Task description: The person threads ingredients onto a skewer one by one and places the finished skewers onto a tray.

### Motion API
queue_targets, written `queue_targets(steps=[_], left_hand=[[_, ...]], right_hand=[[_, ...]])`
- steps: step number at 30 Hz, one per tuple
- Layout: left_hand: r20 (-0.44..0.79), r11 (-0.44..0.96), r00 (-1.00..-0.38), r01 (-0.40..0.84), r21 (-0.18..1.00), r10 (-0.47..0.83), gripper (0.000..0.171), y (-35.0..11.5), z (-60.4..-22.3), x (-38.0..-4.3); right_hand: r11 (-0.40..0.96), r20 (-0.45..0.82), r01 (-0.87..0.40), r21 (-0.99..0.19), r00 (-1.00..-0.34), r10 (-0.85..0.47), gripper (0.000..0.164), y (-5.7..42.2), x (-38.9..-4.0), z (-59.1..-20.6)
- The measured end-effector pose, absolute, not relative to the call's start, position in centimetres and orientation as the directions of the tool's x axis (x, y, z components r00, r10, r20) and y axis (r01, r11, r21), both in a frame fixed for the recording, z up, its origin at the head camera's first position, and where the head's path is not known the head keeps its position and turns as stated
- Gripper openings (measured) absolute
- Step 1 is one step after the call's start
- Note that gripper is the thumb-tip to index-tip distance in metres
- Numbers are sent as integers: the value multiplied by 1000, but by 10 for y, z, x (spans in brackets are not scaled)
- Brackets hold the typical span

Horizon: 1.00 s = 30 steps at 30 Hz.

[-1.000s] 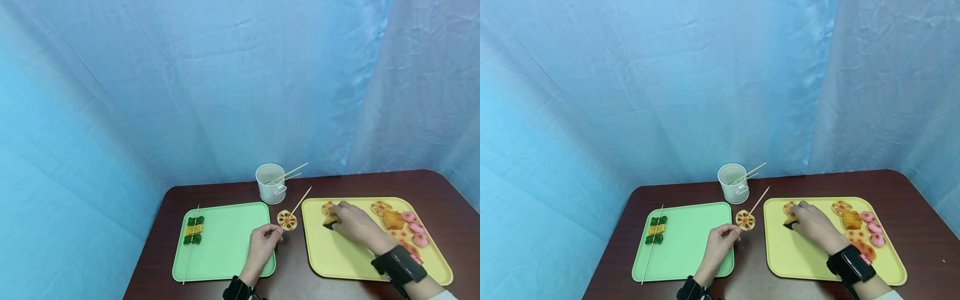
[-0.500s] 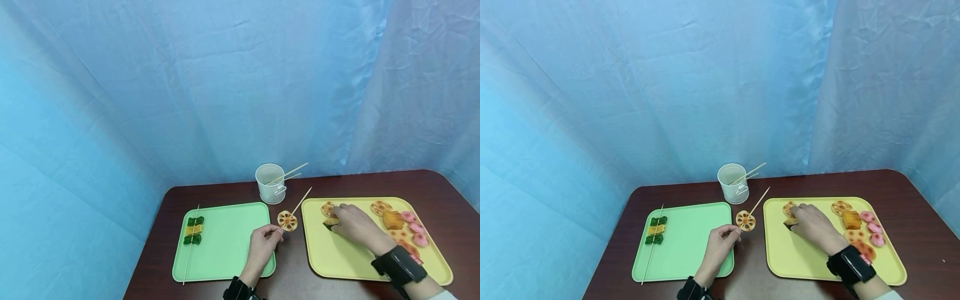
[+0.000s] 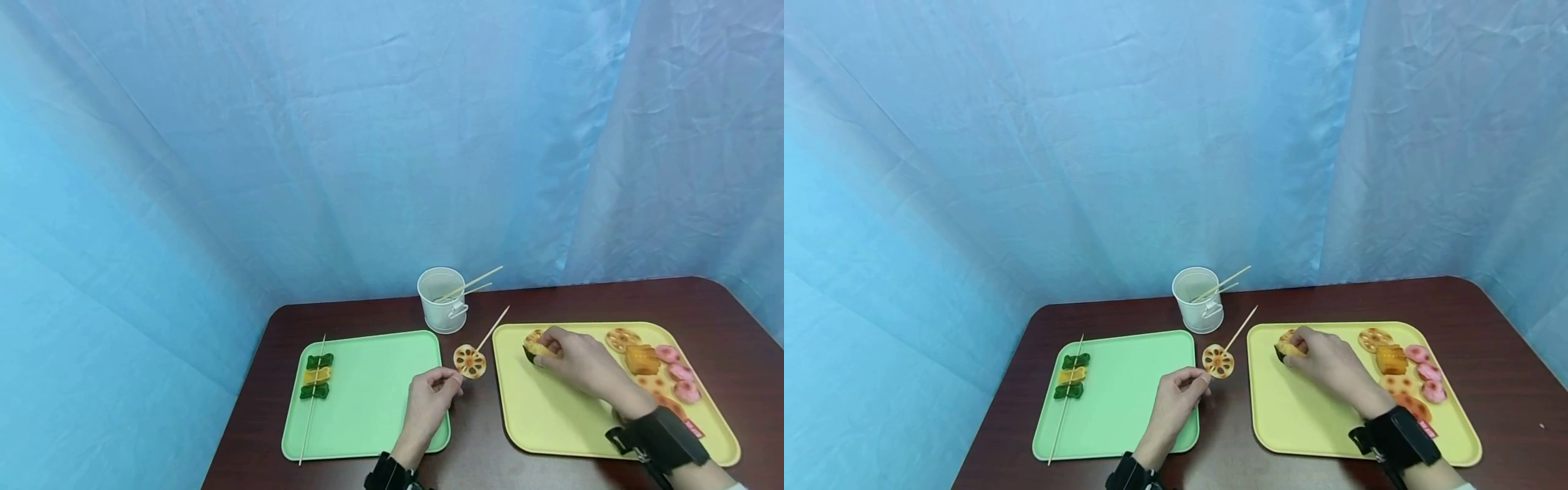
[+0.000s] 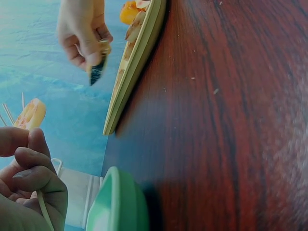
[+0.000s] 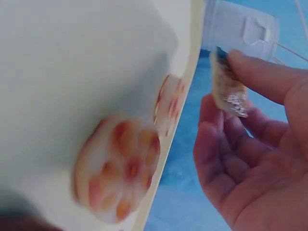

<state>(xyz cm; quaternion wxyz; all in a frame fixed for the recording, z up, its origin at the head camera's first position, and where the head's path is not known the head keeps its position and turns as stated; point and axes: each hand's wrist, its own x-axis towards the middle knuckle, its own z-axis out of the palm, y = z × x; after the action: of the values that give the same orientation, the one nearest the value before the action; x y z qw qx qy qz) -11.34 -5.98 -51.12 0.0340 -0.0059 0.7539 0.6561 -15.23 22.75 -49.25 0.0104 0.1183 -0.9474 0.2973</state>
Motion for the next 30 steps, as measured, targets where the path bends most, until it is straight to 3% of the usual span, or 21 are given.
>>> queue_targets(steps=[7, 18, 30], left_hand=[[-56, 139, -997, -49, 989, 46, 16, -59, -512, -114], [-66, 174, -993, -48, 984, 98, 16, -61, -513, -113], [-74, 192, -984, -42, 981, 161, 21, -63, -514, -112]], right_hand=[[662, 48, -118, -740, -991, -124, 48, 229, -151, -484], [424, -136, 95, -900, -988, -68, 73, 226, -157, -471], [189, -176, 161, -969, -982, -66, 70, 223, -165, -468]])
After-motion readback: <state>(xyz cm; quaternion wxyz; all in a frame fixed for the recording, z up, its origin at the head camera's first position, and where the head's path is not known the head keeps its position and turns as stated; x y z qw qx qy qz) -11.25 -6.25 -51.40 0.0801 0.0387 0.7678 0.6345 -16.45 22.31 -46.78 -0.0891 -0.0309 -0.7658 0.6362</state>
